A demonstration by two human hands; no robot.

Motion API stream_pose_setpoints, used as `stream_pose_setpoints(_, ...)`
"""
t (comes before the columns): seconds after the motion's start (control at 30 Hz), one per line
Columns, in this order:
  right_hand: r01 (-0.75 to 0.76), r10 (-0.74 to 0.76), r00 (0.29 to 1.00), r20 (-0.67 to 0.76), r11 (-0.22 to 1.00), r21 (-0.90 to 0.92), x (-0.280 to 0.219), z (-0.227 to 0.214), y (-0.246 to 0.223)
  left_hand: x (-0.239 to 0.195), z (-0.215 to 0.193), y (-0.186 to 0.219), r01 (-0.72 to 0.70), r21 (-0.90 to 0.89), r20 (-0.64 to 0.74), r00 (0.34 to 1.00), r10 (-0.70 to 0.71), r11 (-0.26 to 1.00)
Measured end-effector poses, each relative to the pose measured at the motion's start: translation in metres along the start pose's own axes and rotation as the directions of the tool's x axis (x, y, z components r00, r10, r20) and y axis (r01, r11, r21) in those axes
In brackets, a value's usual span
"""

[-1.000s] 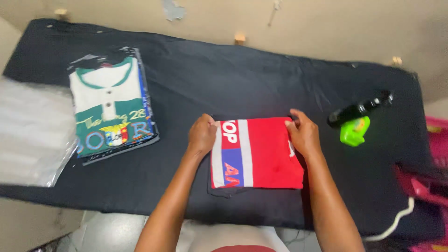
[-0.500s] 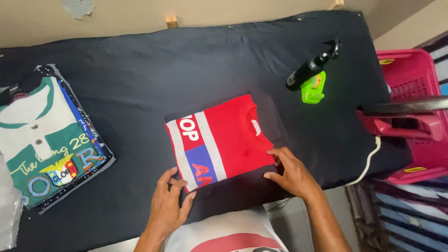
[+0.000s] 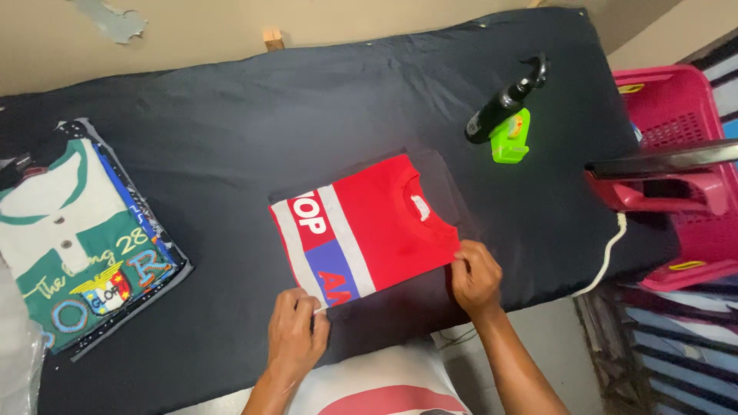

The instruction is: Folding various colored t-shirts and spraying them with liquid on a folding table.

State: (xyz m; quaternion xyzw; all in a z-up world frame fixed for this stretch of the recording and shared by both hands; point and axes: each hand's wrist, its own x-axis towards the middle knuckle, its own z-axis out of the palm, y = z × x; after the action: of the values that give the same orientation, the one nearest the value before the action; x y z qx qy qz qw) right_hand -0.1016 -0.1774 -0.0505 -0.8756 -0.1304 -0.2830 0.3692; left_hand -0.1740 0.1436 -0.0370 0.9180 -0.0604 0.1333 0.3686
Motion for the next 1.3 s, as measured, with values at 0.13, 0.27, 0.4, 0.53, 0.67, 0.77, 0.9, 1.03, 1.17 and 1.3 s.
stream_pose_setpoints(0.13, -0.148, 0.149, 0.985, 0.088, 0.989, -0.021, -0.004, 0.009, 0.009, 0.002, -0.005, 0.005, 0.007, 0.042, 0.019, 1.0, -0.007, 0.999)
stream_pose_setpoints(0.27, -0.281, 0.276, 0.95, 0.149, 0.96, 0.01, 0.007, -0.002, -0.002, 0.011, -0.024, 0.015, -0.006, 0.021, 0.052, 0.999, 0.005, 1.0)
stream_pose_setpoints(0.4, -0.167, 0.171, 0.985, 0.03, 0.981, -0.102, 0.023, -0.009, -0.026, 0.029, -0.032, 0.014, -0.064, 0.034, -0.035, 0.997, 0.065, 0.997)
stream_pose_setpoints(0.53, 0.058, -0.048, 0.989, 0.14, 0.996, -0.066, 0.051, 0.022, -0.075, 0.078, -0.02, 0.011, -0.12, 0.184, -0.006, 0.992, 0.123, 0.976)
stream_pose_setpoints(0.67, 0.255, -0.202, 0.885, 0.419, 0.964, -0.073, 0.062, 0.062, -0.079, 0.107, -0.007, -0.002, -0.013, 0.257, 0.101, 0.995, -0.013, 0.966)
stream_pose_setpoints(0.77, 0.26, -0.159, 0.852, 0.499, 0.955, -0.14, 0.061, 0.068, -0.053, 0.109, -0.005, -0.009, 0.082, 0.199, 0.178, 0.977, -0.118, 0.977)
stream_pose_setpoints(0.9, 0.143, -0.044, 0.852, 0.522, 0.978, -0.152, 0.058, 0.062, -0.031, 0.104, -0.008, -0.015, 0.118, 0.123, 0.236, 0.961, -0.144, 0.985)
stream_pose_setpoints(1.03, 0.141, -0.041, 0.852, 0.523, 0.978, -0.153, 0.071, 0.063, -0.034, 0.091, -0.027, -0.033, 0.054, 0.06, 0.251, 0.966, -0.068, 0.997)
stream_pose_setpoints(1.17, 0.143, -0.084, 0.911, 0.405, 0.983, -0.119, 0.1, 0.079, -0.108, 0.049, -0.072, -0.065, 0.115, -0.004, -0.124, 0.986, -0.114, 0.993)
stream_pose_setpoints(1.3, 0.353, -0.397, 0.825, 0.402, 0.918, 0.181, 0.12, 0.135, -0.197, -0.005, -0.097, -0.117, 0.378, -0.284, -0.556, 0.684, -0.472, 0.881)
